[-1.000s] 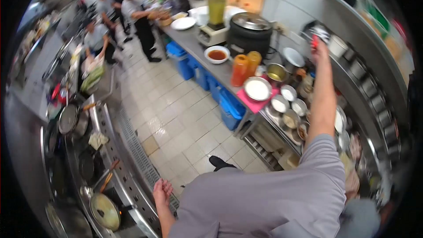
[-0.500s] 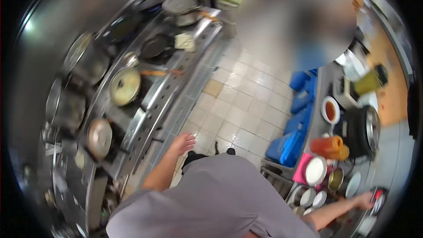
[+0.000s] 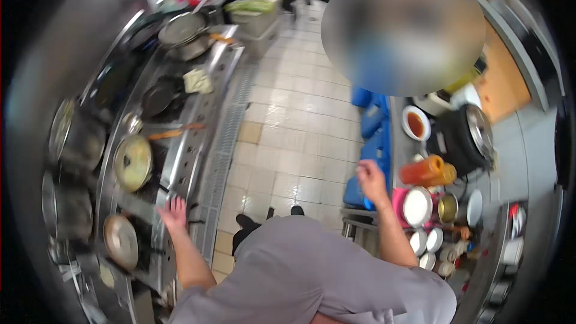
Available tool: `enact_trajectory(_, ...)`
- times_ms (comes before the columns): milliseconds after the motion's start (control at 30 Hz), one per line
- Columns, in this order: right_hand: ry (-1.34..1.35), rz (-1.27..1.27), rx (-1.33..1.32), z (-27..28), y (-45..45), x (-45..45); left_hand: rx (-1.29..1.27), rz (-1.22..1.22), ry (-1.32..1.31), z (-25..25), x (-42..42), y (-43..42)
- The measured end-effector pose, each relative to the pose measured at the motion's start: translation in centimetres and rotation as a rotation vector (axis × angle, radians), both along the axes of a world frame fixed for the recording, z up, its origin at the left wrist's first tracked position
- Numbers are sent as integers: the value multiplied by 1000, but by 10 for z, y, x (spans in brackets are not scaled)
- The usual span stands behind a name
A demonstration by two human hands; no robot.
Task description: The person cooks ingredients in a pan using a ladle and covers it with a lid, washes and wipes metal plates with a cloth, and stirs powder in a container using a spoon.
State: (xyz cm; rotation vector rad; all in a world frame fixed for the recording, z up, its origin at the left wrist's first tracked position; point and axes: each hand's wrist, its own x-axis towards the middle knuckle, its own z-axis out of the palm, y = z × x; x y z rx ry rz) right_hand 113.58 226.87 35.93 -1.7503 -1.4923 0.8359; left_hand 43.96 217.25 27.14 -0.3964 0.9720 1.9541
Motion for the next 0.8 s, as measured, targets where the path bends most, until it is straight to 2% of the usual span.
enact_trajectory(33,-155,274,-72,0,2,-37,-81,30,51,16,-4,13)
enact_trajectory(67,-309,575,-133,2,5,-77,-12,-188,163,-18,-45,12)
enact_trajectory(100,-301,696,-128,-7,11,-115,-1,-244,175,-23,-58,16)
enact_trajectory(133,-410,882,-268,-16,16,-152,-143,-216,177,-15,-57,25)
enact_trajectory(167,-546,1051,-405,-22,19,-186,69,-303,131,-38,-69,33)
enact_trajectory(200,-564,1145,-398,-29,23,-218,-96,-336,219,-31,-65,42)
enact_trajectory(267,-285,1135,-421,-42,31,-272,-178,-295,314,-36,-58,46)
enact_trajectory(300,-270,1133,-417,-48,36,-293,-130,-284,299,-30,-54,45)
enact_trajectory(333,-284,1157,-419,-52,43,-311,-85,-278,272,-24,-52,40)
enact_trajectory(433,-407,1195,-419,-61,67,-347,-168,-356,260,-12,-43,28)
enact_trajectory(500,-622,1168,-438,-64,90,-368,-181,-369,248,-5,-43,27)
enact_trajectory(533,-627,1178,-443,-68,101,-375,-186,-361,240,0,-44,23)
enact_trajectory(600,-582,1122,-438,-76,122,-393,-283,-494,259,16,-54,19)
enact_trajectory(633,-526,1099,-483,-73,133,-402,-639,-668,538,35,-63,21)
enact_trajectory(667,-522,1104,-480,-74,145,-412,-643,-663,541,48,-75,26)
enact_trajectory(733,-545,1109,-534,-79,172,-424,-938,-428,1380,62,-97,35)
enact_trajectory(800,-571,1167,-532,-97,203,-435,-1018,-299,1675,67,-139,69)
